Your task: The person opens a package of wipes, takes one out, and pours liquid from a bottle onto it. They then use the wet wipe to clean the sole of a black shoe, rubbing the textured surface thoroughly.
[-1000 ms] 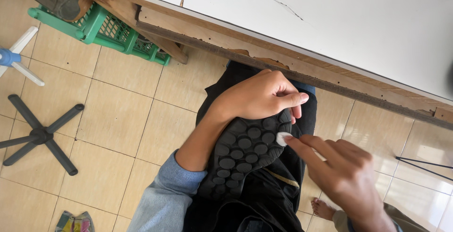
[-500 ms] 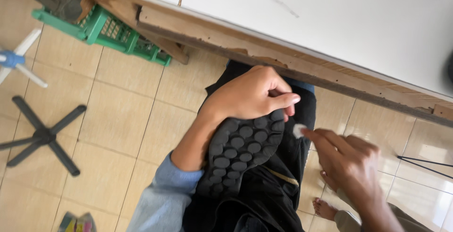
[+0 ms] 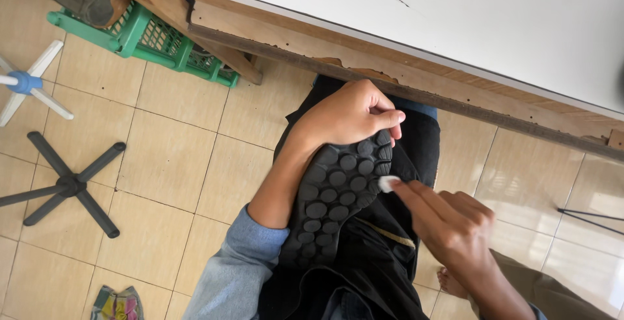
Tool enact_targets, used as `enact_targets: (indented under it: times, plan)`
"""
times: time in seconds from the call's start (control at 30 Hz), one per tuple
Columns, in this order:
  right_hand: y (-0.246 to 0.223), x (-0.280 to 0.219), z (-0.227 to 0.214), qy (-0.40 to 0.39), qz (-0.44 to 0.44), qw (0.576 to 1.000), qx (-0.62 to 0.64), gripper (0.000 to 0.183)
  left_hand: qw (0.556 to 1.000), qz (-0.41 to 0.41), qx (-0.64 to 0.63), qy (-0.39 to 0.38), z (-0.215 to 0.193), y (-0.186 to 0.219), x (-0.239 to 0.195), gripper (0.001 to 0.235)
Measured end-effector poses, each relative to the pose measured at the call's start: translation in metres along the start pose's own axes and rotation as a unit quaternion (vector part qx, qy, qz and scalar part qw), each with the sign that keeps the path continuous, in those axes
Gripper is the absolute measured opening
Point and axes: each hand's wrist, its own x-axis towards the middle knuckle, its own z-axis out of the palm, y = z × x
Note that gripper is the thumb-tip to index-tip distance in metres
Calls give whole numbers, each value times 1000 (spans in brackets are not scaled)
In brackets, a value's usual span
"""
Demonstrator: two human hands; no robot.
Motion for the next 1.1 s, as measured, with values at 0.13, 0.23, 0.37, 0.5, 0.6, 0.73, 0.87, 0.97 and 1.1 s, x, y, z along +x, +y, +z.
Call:
enact_targets:
  times: [0.13, 0.23, 0.37, 0.5, 0.6, 0.73, 0.87, 0.97, 1.1]
  plan:
    - [-4, 0, -7, -39, 74, 997, -3, 36, 997, -2, -68, -23, -14, 0, -7, 35]
    - [-29, 11, -12, 1, 48, 995, 87, 18, 997, 49, -60, -16, -7, -8, -10, 36]
    - [-39, 15, 6, -3, 12, 1000, 5, 33, 1000, 2, -21, -8, -9, -7, -1, 39]
    - [-29, -32, 28, -36, 55, 994, -92, 31, 1000, -12, -20, 7, -12, -10, -6, 39]
    - [-2, -44, 38, -64, 114, 991, -19, 42, 999, -5, -50, 1, -18, 2, -17, 37]
    - [-6, -31, 7, -1, 197, 972, 129, 22, 985, 107, -131, -43, -10, -32, -4, 39]
    - [-10, -1, 2, 40, 232, 956, 176, 18, 952, 191, -206, -125, -6, -32, -2, 53]
    - [-21, 16, 9, 11, 193, 961, 196, 23, 970, 79, -221, -71, 3, -25, -6, 65]
    - [-38, 55, 13, -3, 57, 988, 147, 25, 977, 48, -202, -43, 18, -31, 6, 83]
